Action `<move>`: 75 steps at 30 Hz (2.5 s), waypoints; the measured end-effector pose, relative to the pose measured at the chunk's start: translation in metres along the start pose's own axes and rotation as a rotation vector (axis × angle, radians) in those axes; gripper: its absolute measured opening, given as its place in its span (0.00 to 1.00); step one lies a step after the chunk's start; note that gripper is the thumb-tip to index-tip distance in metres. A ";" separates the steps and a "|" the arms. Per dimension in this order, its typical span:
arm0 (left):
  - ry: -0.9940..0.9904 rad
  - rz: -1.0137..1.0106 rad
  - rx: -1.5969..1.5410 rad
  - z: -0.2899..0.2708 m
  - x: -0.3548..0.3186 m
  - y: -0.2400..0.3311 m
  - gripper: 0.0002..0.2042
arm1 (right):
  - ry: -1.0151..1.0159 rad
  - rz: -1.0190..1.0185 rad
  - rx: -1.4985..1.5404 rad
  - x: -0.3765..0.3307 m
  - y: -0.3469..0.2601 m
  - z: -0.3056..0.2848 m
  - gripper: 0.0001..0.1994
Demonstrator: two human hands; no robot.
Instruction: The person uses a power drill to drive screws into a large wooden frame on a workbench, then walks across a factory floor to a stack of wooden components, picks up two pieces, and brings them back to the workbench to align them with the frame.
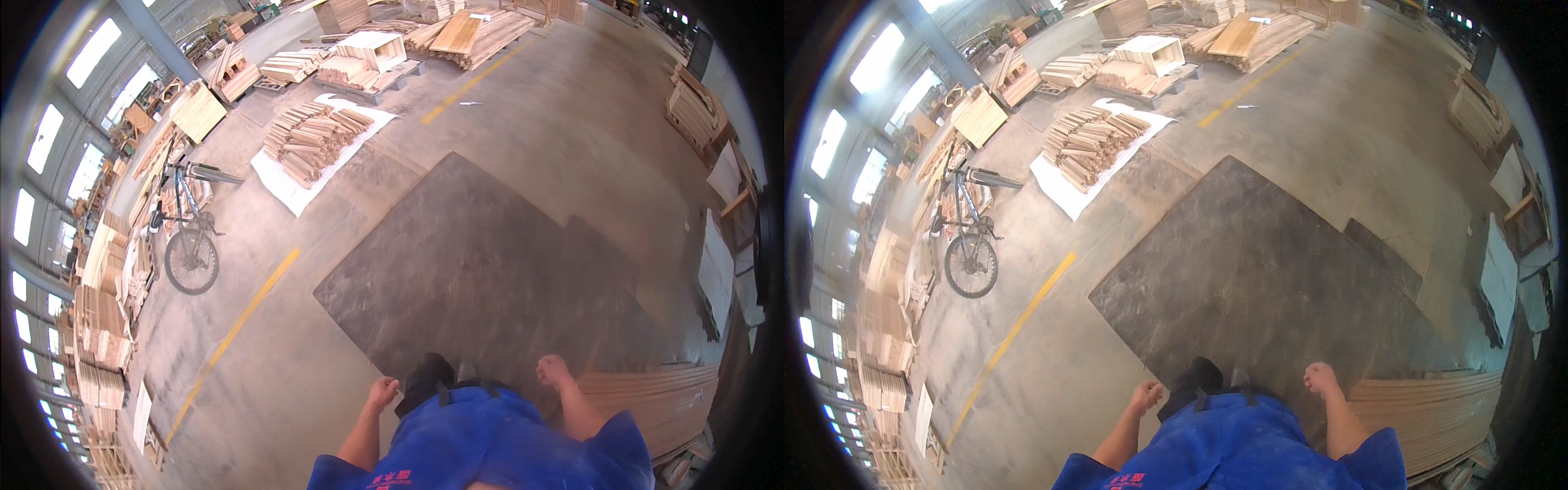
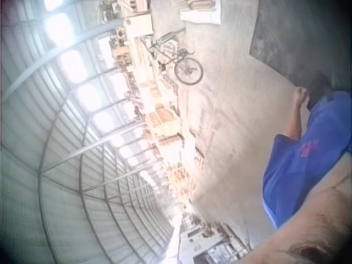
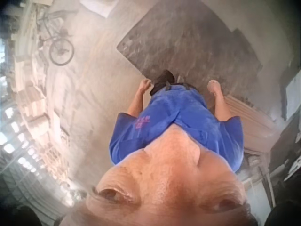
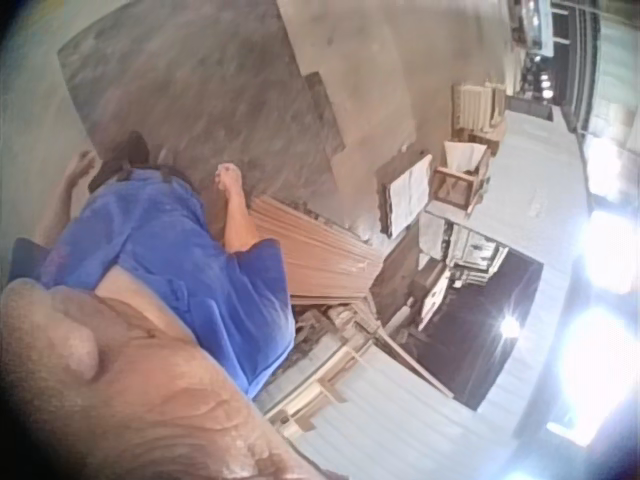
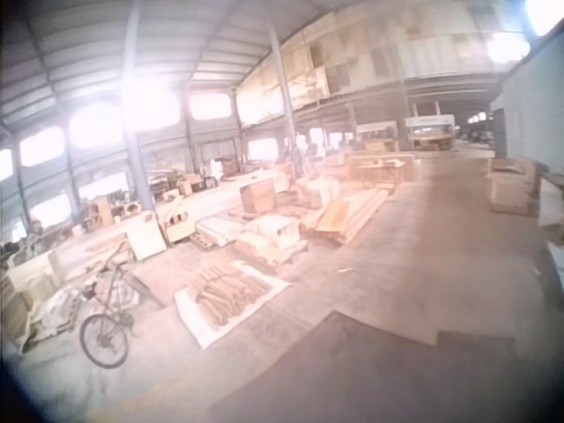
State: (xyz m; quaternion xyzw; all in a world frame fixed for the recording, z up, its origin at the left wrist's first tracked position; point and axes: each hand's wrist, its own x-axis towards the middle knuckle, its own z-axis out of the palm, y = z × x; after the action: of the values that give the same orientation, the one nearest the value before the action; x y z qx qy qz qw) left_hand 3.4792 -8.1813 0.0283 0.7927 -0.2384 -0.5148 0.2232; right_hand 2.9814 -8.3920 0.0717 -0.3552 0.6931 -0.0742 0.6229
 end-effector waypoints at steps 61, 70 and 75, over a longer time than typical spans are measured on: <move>0.322 0.014 -0.473 -0.543 1.295 1.092 0.19 | -0.160 -0.169 -0.500 0.991 -1.591 0.308 0.20; 0.393 -0.153 -0.012 -0.513 1.356 1.030 0.14 | -0.342 -0.351 -0.941 1.133 -1.736 0.375 0.19; 0.145 -0.457 0.031 -0.517 1.372 1.101 0.22 | -0.395 -0.356 -0.946 1.220 -1.835 0.394 0.18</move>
State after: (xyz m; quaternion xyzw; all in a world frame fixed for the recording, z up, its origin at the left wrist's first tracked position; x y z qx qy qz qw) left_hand 4.2822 -9.8252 -0.0947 0.8642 -0.0440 -0.4901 0.1051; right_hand 4.1108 -10.3236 -0.0007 -0.7159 0.4496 0.2099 0.4913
